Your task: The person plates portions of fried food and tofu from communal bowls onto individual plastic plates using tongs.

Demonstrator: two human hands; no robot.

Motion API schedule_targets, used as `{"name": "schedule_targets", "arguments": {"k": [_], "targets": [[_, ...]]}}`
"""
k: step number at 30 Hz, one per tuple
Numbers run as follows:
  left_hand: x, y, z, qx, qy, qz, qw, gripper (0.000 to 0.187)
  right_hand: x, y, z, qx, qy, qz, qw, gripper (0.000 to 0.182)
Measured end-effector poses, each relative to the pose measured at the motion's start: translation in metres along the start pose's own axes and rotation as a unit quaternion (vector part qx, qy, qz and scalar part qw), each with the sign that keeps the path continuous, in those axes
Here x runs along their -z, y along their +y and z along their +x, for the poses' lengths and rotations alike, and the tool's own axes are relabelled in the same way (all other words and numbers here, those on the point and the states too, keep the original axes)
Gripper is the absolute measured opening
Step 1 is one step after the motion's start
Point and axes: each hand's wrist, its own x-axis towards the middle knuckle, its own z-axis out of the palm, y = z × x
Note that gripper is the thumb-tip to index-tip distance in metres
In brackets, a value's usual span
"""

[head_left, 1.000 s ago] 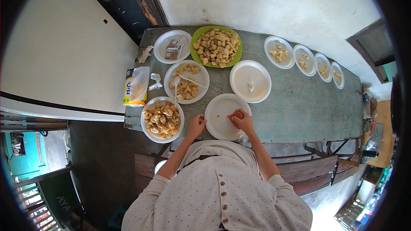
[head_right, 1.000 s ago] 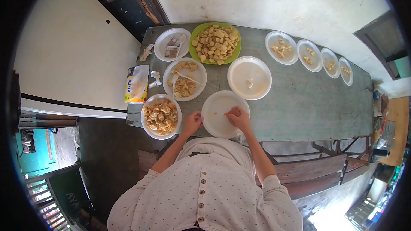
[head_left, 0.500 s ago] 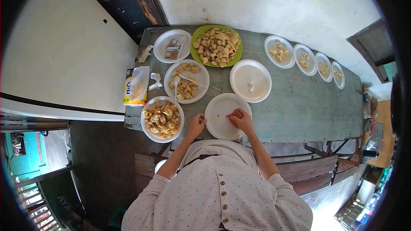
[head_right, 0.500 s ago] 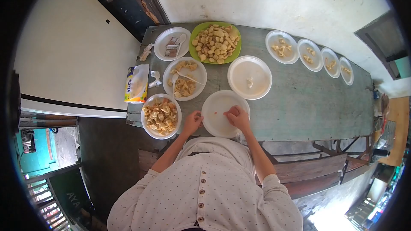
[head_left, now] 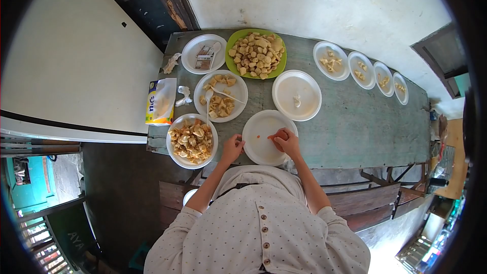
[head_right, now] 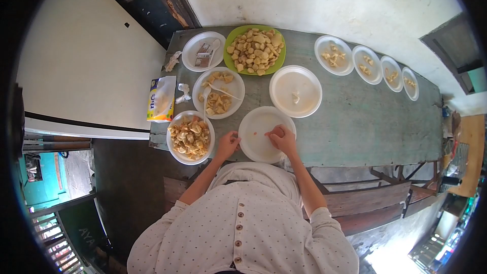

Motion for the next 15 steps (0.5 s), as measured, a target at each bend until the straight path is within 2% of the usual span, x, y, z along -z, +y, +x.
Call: {"name": "schedule_targets", "arguments": {"k": [15], "targets": [[0.000,-0.004,0.001,-0.001,-0.004,0.003,1.000,0.021,0.027,0.004,-0.009,-0.015,0.076,-0.002,0.997,0.030]]}}
